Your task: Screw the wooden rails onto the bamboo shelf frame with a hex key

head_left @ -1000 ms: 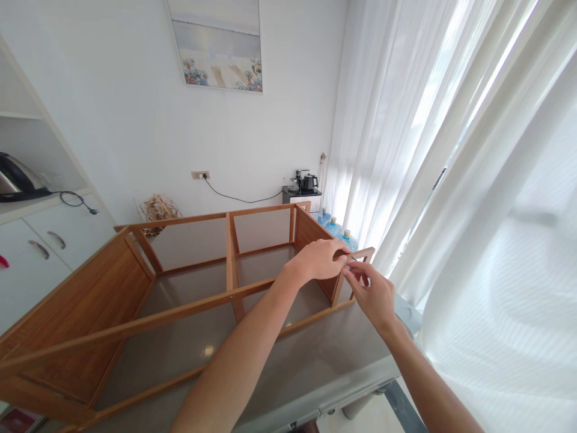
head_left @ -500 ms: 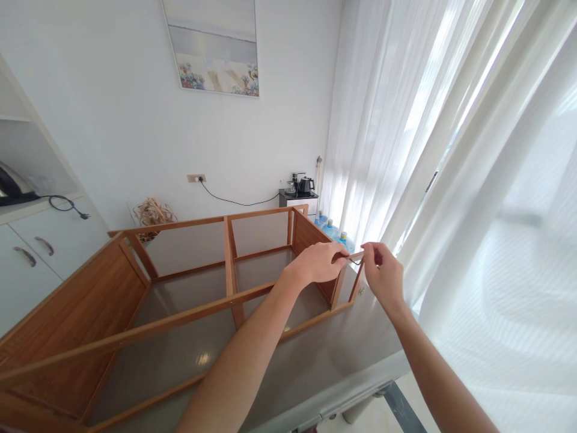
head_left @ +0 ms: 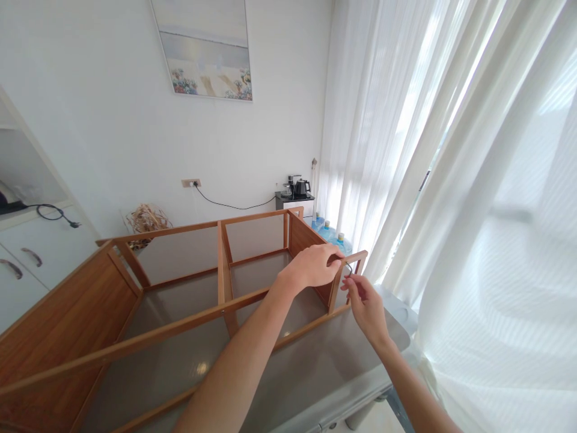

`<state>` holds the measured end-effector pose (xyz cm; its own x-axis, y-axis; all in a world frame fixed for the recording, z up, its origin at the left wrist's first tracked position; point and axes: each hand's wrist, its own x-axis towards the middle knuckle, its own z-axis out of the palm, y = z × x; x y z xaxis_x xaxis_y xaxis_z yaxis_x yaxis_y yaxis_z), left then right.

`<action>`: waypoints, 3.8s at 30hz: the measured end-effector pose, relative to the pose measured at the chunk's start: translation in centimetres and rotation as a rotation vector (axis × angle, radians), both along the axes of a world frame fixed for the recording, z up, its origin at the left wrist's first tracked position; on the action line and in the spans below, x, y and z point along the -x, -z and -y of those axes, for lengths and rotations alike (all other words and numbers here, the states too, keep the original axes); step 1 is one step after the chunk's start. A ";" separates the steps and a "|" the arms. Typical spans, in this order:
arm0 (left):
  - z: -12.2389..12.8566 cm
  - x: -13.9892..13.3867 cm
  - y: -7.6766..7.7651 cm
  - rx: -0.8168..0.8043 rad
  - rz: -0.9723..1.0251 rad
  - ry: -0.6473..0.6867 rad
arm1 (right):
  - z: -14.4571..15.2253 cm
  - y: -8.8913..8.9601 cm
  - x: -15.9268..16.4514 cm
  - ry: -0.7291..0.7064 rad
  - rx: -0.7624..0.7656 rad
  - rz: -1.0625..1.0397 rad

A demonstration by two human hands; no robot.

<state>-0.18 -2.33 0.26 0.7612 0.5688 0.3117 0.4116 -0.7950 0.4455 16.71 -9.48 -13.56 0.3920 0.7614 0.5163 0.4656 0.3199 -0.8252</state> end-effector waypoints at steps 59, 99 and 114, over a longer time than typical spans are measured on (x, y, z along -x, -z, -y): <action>-0.8 -0.4 0.4 0.045 0.034 0.013 | -2.6 -4.0 -1.6 0.227 -0.526 0.868; 0.8 -0.7 -0.1 -0.213 -0.113 -0.045 | -1.0 -2.8 -5.4 0.245 -0.116 0.749; 1.1 -0.6 -0.3 -0.181 -0.130 -0.062 | -0.2 -4.2 -5.0 0.210 -0.116 0.934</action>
<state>0.45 -3.41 0.52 0.7672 0.5593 0.3140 0.5067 -0.8286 0.2381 21.68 -9.26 -9.31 -0.0928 0.6469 0.7569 0.9755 0.2114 -0.0611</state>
